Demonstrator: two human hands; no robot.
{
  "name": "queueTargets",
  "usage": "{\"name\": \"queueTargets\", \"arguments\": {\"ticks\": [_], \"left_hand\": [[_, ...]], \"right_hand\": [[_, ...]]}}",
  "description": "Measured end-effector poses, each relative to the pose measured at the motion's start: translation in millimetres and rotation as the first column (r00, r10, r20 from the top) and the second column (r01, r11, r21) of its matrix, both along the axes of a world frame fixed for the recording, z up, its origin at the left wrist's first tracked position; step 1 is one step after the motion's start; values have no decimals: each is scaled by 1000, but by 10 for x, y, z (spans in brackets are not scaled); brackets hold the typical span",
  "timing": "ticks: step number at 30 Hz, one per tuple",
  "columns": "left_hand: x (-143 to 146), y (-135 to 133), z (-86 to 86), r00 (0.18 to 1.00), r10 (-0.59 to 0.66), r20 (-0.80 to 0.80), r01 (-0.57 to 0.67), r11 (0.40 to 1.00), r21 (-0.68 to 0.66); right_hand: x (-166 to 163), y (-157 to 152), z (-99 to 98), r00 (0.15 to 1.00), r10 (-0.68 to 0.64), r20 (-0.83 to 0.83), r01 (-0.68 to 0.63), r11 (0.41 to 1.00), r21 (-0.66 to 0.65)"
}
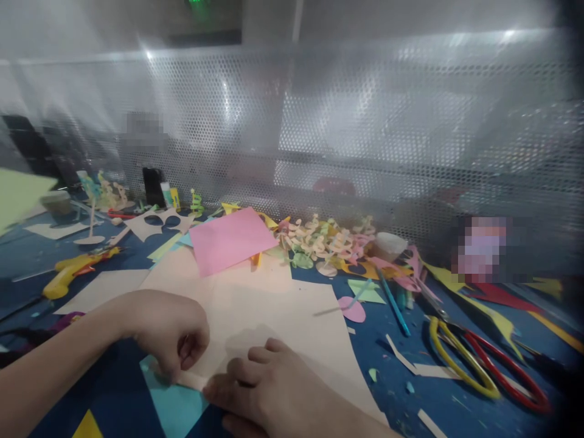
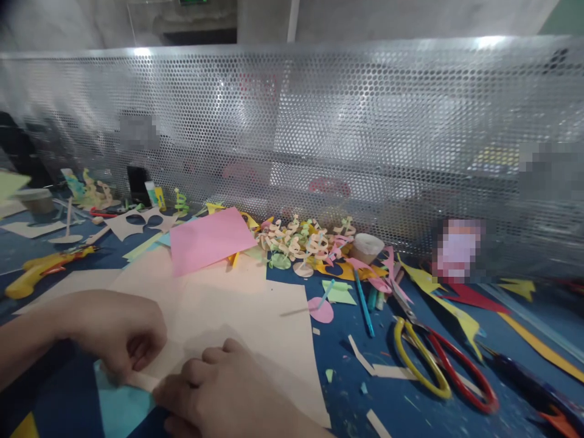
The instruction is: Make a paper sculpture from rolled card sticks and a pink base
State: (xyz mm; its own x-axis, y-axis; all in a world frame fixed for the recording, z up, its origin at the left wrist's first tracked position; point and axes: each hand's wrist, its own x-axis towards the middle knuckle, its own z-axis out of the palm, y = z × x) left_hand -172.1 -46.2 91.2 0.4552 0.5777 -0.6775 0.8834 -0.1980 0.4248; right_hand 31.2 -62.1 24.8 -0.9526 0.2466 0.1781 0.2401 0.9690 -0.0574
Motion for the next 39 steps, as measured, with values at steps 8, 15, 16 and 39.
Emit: {"name": "queueTargets", "arguments": {"ticks": [8,15,16,39], "left_hand": [[-28,25,-4,996,45,-72,-46,999,-25],[-114,59,16,997,60,-41,-64,991,-120],[-122,65,7,997,59,-47,-65,990,-127],[-107,-60,103,939,83,-335,-15,980,199]], "right_hand": [[-84,-26,88,1000,3,4,-3,999,-50],[-146,-11,77,999,-2,-47,-4,992,-128],[-158,-14,70,998,-5,-59,-3,989,-148],[-315,-54,104,999,17,-43,-18,1000,-12]]}}
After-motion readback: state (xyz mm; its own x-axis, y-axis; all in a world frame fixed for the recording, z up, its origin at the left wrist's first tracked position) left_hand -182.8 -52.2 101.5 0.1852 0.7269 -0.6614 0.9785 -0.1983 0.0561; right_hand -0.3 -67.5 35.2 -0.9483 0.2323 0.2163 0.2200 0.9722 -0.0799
